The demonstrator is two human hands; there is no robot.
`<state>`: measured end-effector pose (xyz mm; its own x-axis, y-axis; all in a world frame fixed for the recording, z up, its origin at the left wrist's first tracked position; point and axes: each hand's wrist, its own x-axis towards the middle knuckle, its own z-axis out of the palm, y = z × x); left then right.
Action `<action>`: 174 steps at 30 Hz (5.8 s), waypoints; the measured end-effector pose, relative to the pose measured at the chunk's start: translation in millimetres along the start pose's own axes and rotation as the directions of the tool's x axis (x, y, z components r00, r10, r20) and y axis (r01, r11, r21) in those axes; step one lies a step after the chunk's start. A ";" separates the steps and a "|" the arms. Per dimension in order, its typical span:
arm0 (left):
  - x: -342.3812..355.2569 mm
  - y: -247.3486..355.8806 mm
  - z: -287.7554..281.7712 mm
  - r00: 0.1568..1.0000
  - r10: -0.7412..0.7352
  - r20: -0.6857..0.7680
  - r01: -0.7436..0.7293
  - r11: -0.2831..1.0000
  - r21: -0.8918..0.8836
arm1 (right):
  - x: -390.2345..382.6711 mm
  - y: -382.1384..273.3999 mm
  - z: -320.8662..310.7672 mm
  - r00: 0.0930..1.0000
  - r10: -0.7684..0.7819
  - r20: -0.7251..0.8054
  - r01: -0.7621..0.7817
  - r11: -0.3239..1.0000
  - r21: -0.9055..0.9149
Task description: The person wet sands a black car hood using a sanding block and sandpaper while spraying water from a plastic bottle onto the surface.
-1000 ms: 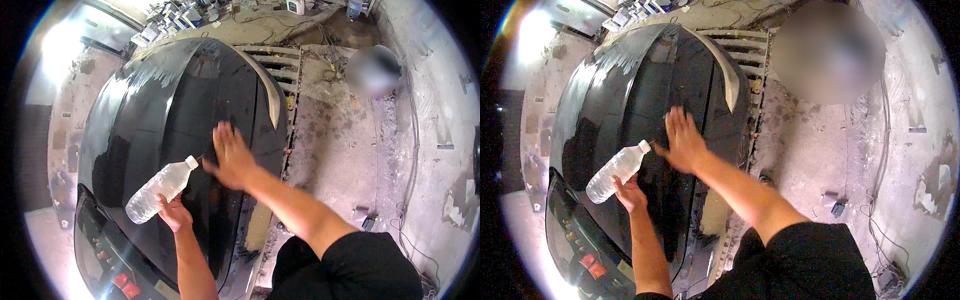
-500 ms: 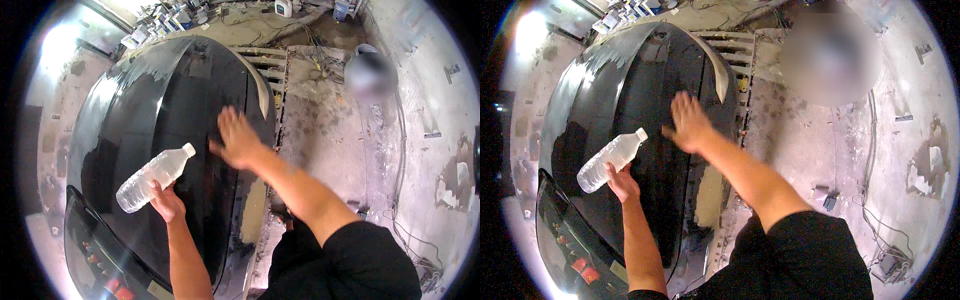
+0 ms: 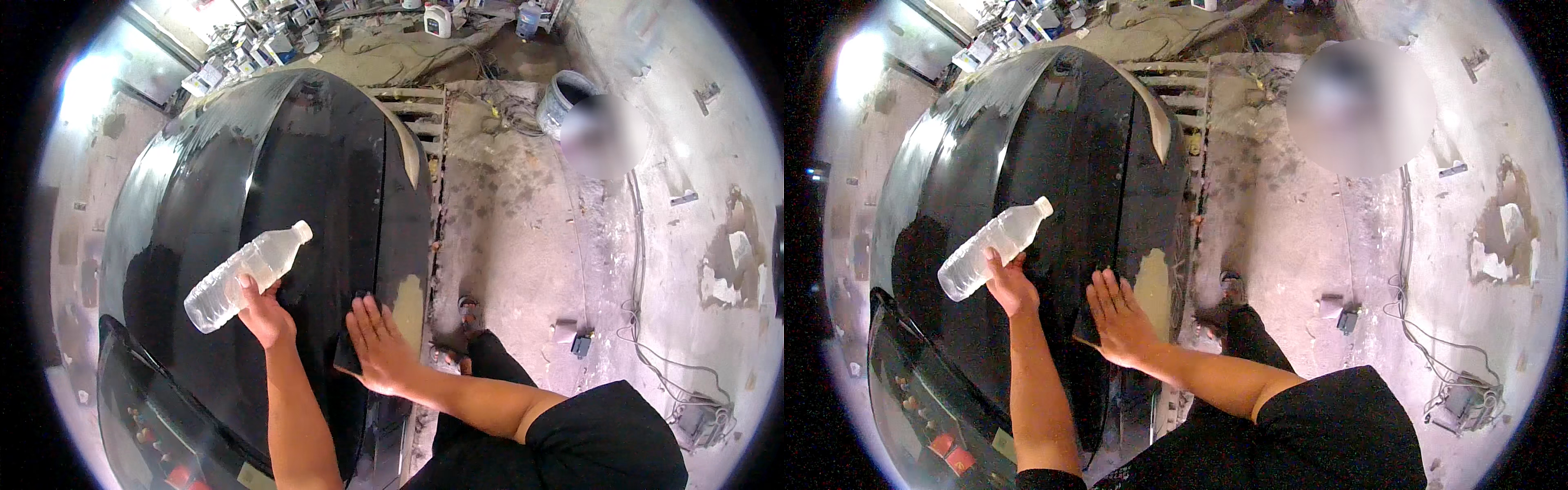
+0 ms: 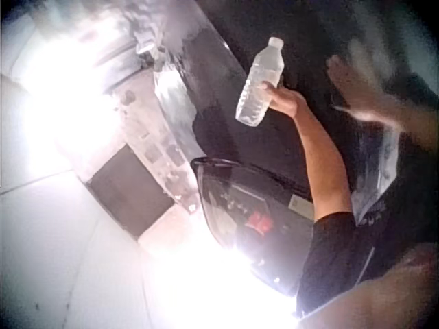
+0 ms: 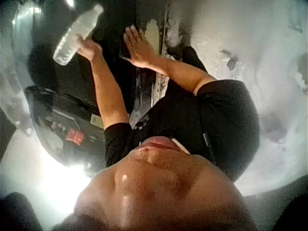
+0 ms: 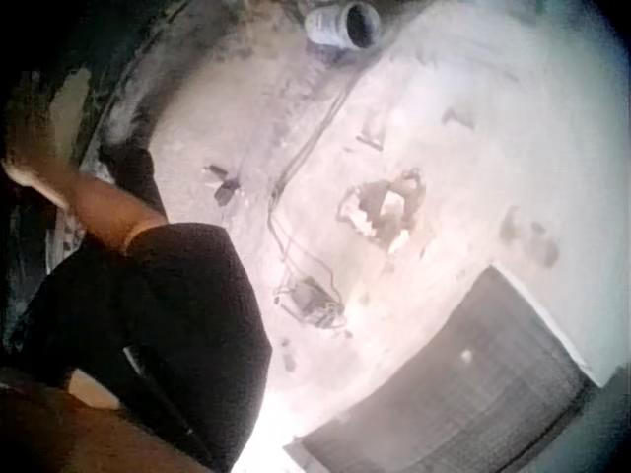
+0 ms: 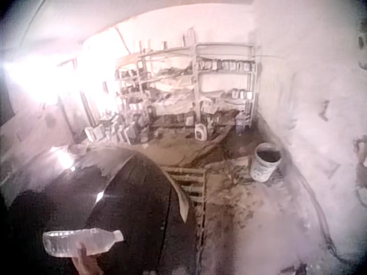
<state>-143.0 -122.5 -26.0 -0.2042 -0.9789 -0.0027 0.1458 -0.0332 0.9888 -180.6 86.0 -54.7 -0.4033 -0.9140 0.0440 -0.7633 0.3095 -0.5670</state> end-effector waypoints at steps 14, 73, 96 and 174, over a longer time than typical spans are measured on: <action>-5.1 -10.7 -8.0 0.998 0.063 0.024 -0.062 0.997 -0.038 | 260.6 179.6 -48.9 0.951 0.301 0.076 -0.295 0.952 -0.082; -7.4 -12.7 -4.4 0.967 -0.020 -0.256 0.057 0.989 0.138 | 371.5 223.9 -63.0 0.996 0.005 -0.087 0.006 0.992 0.125; -7.4 -13.5 -2.5 0.975 0.028 -0.219 -0.024 0.999 0.022 | 279.0 157.0 -30.0 0.996 -0.034 -0.078 0.045 0.989 0.141; -193.2 -41.5 -69.7 0.374 0.308 -0.875 -0.153 0.951 0.269 | 197.5 117.1 138.3 -0.223 -0.898 0.379 0.909 -0.052 0.412</action>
<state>-42.2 54.0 -76.9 0.8157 -0.5523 0.1722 -0.0905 0.1722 0.9809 -279.9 -94.6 -226.2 0.9667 -0.1732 0.1882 -0.1187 -0.9556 -0.2696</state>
